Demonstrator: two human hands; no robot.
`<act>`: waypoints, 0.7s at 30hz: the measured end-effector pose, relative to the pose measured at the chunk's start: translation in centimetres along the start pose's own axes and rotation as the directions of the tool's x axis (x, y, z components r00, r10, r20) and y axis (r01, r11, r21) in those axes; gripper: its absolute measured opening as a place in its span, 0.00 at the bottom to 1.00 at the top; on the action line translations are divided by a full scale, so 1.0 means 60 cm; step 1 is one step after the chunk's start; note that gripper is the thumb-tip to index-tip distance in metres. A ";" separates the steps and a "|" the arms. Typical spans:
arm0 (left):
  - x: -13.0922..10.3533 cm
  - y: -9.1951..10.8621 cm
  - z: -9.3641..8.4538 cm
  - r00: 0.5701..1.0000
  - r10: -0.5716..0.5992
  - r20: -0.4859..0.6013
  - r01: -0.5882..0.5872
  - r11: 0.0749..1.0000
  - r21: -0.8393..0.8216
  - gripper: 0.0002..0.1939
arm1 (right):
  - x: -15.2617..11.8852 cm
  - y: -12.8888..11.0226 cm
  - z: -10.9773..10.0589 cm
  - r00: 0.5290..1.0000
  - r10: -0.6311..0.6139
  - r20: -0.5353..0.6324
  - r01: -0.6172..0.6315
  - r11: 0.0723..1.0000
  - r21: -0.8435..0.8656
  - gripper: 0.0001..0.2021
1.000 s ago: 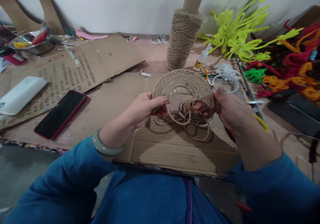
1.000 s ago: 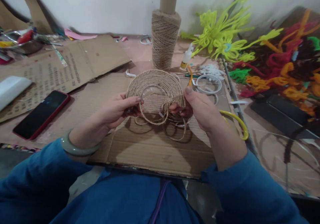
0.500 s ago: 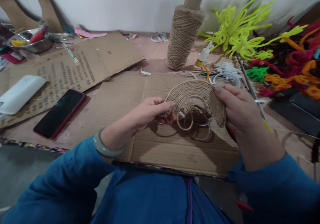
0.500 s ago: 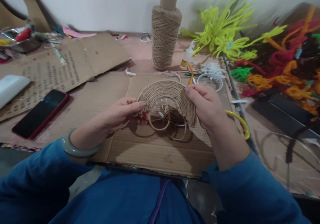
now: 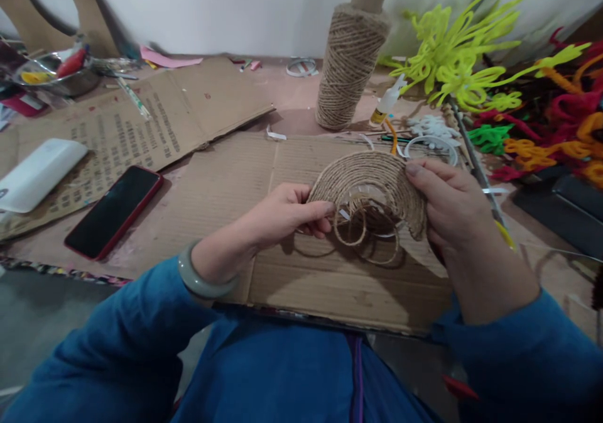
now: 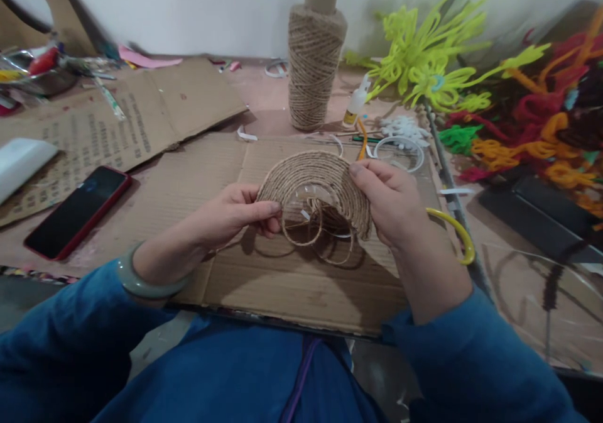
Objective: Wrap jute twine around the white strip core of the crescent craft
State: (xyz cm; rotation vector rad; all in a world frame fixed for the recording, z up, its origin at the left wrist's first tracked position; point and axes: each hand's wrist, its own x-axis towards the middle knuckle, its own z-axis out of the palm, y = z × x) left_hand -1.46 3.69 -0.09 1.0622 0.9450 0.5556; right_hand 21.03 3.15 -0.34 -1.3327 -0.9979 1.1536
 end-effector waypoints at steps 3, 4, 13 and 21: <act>-0.002 0.000 -0.001 1.000 -0.002 0.024 0.002 1.000 0.009 0.09 | 0.000 -0.002 -0.001 1.000 -0.002 -0.012 0.002 1.000 0.009 0.04; -0.002 0.001 -0.002 0.999 -0.008 0.038 0.007 1.000 0.017 0.11 | 0.000 -0.003 -0.001 1.000 0.000 -0.017 0.001 1.000 0.011 0.04; -0.004 0.009 -0.010 0.999 -0.029 0.033 0.028 0.999 0.036 0.15 | 0.005 -0.008 -0.003 0.996 0.007 -0.083 -0.001 0.997 0.074 0.02; -0.009 0.016 -0.006 0.998 -0.042 0.039 0.041 0.998 0.040 0.08 | 0.011 0.000 -0.007 0.996 -0.019 -0.085 0.023 0.998 0.052 0.06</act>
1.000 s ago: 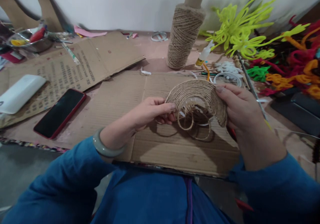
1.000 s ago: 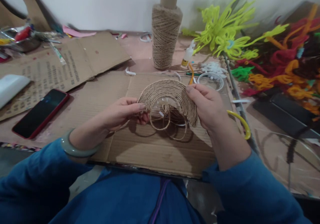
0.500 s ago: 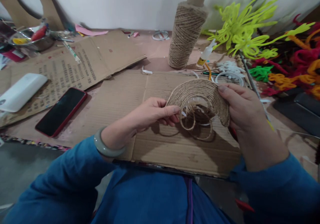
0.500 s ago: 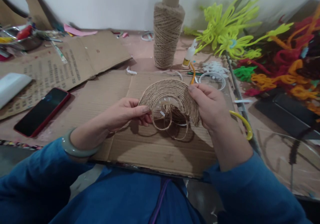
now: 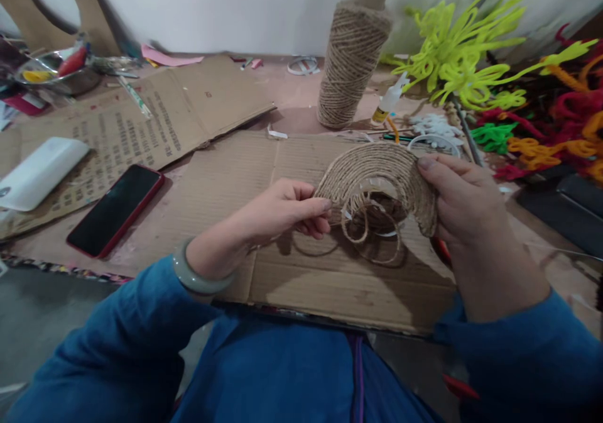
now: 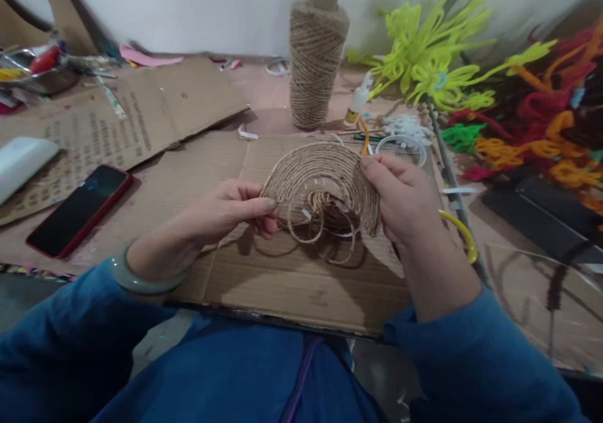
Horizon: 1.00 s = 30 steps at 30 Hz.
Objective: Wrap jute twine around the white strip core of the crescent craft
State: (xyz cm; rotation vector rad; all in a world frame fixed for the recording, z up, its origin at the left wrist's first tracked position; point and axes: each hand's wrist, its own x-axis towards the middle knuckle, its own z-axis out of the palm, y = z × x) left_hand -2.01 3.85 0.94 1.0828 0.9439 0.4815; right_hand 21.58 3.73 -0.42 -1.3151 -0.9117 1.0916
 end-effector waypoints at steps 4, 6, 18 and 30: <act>0.003 -0.007 -0.004 0.999 -0.009 0.049 0.008 1.000 0.030 0.12 | -0.001 -0.001 0.002 1.000 -0.010 -0.008 0.010 1.000 -0.008 0.06; 0.005 -0.010 -0.003 0.999 -0.013 0.049 0.010 0.998 0.054 0.13 | -0.003 -0.002 0.004 1.000 -0.008 0.001 0.008 1.000 -0.011 0.06; 0.009 -0.008 0.010 0.999 -0.022 -0.030 0.020 0.997 -0.074 0.05 | -0.008 0.006 0.007 0.999 -0.015 0.038 0.016 1.000 -0.026 0.06; 0.007 -0.008 0.011 0.999 -0.006 -0.045 0.002 0.997 -0.083 0.05 | -0.009 0.005 0.007 1.000 -0.011 0.020 0.012 1.000 -0.018 0.06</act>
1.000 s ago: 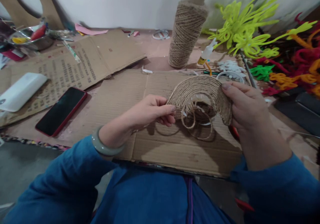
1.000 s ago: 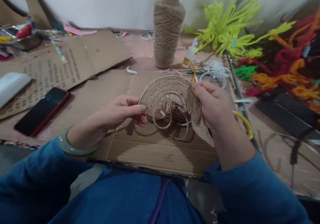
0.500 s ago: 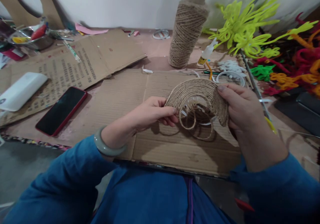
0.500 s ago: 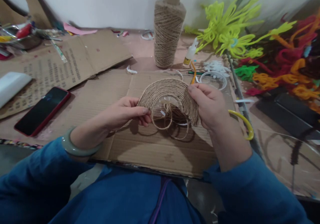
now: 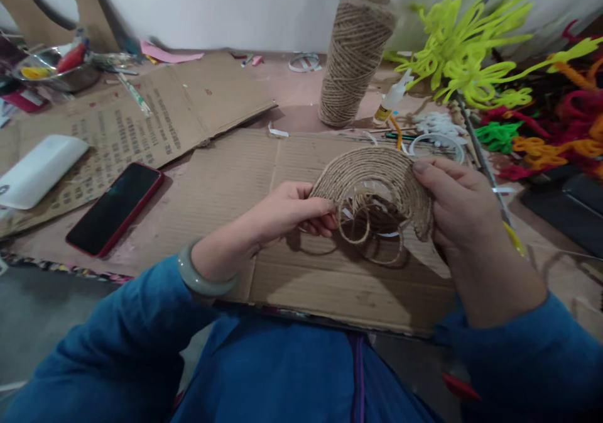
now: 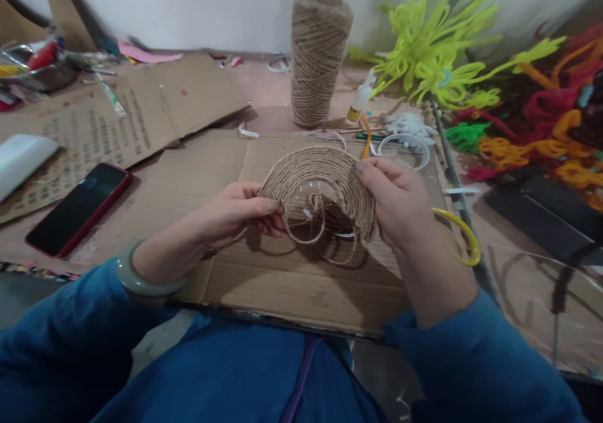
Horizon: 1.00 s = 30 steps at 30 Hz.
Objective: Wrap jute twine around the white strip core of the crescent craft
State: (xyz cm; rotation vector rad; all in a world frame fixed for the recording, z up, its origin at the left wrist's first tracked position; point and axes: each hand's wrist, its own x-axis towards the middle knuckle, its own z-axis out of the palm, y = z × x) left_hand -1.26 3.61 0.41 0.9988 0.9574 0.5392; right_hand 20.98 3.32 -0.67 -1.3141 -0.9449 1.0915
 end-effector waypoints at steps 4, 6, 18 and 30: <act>0.000 -0.001 0.000 1.000 0.001 -0.025 -0.001 1.000 0.014 0.04 | 0.000 -0.001 0.003 1.000 -0.005 -0.006 0.005 1.000 -0.006 0.05; 0.000 -0.001 0.000 0.999 -0.004 -0.033 0.005 1.000 0.017 0.04 | -0.001 -0.002 0.005 1.000 -0.007 -0.007 0.007 1.000 -0.006 0.05; 0.003 -0.005 -0.002 1.000 0.012 0.024 -0.013 0.998 0.063 0.06 | -0.004 -0.003 0.007 1.000 0.010 0.007 -0.010 1.000 -0.027 0.05; 0.001 -0.002 0.002 0.999 0.041 -0.013 -0.041 0.999 0.028 0.06 | -0.011 -0.004 0.013 0.999 0.016 0.044 -0.014 0.998 -0.054 0.08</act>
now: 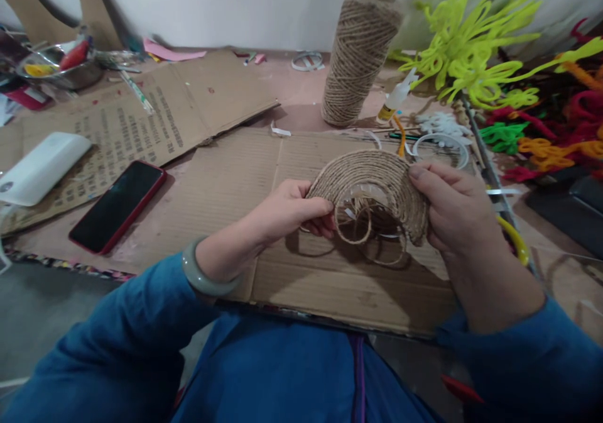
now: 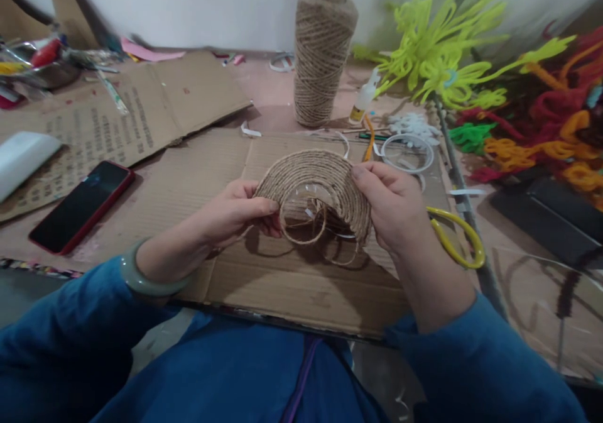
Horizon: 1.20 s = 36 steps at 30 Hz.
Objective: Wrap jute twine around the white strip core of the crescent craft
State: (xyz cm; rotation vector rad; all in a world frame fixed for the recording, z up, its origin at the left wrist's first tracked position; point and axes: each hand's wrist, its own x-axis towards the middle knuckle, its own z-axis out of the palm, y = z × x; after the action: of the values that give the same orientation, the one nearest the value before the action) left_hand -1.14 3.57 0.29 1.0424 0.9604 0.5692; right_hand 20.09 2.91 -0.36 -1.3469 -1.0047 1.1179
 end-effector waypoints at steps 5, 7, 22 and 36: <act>-0.001 0.000 0.003 1.000 -0.001 -0.019 0.002 1.000 0.025 0.05 | 0.001 0.002 -0.002 1.000 -0.004 -0.020 0.004 1.000 0.015 0.08; -0.002 0.000 0.005 0.999 0.007 -0.046 -0.004 0.997 0.080 0.04 | 0.002 0.004 -0.002 1.000 -0.001 -0.022 0.001 1.000 0.021 0.08; 0.001 -0.002 0.005 0.995 0.002 -0.103 0.009 0.993 0.115 0.03 | 0.001 0.005 0.000 1.000 -0.002 -0.007 0.002 1.000 -0.020 0.08; 0.004 -0.005 -0.007 0.999 0.025 -0.033 -0.024 0.999 0.042 0.13 | 0.012 0.008 -0.012 1.000 -0.003 -0.010 0.003 1.000 -0.012 0.08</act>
State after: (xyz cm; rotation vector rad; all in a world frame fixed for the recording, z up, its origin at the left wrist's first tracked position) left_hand -1.39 3.79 -0.15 1.0854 0.9939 0.5907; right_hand 20.91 3.41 -0.90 -1.3589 -1.0073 1.1040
